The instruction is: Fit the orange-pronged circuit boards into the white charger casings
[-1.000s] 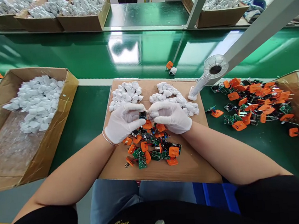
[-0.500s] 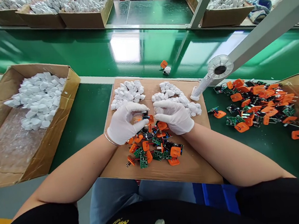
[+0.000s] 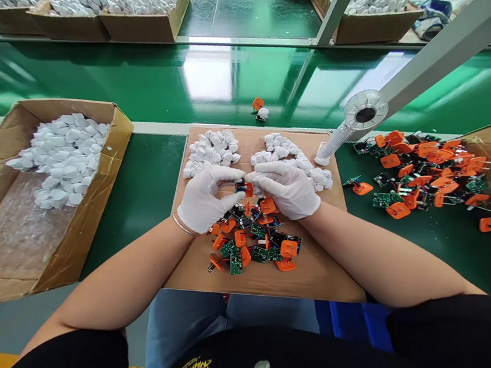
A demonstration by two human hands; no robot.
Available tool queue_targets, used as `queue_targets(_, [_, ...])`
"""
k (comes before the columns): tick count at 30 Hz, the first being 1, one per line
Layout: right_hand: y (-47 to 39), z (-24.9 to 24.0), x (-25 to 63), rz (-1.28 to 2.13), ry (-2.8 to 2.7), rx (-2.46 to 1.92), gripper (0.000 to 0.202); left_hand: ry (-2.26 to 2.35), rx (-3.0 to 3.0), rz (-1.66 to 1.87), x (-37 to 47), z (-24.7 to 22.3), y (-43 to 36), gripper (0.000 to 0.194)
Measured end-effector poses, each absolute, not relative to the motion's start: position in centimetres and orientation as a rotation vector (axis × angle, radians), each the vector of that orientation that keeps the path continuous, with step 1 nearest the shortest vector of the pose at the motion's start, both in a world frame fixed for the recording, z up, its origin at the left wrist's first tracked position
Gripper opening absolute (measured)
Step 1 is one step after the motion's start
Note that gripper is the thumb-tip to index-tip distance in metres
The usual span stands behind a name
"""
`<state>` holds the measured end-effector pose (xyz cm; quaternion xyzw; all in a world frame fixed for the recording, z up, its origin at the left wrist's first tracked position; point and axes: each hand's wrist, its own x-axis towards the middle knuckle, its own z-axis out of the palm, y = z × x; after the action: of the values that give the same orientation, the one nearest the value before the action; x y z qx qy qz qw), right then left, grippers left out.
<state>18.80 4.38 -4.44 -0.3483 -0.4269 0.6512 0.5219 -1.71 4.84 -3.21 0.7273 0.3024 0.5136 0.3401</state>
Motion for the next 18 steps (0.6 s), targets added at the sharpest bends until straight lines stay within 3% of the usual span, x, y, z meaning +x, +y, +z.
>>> queue_targets(8, [4.50,-4.09,19.22,1.497,-1.217,-0.835,0.028,0.842,1.927,1.266,-1.82,-3.34,4.67,0.032])
queue_targets(13, [4.50,-4.56,19.28,1.518,-1.175,-0.854,0.040,0.859,1.955,1.233,-1.70,-2.85,4.61,0.031])
queue_targets(18, [4.55,-4.95,19.36,1.449,-1.234,-0.921,0.038,0.893,2.023,1.219,-1.80,-2.67,4.71,0.032])
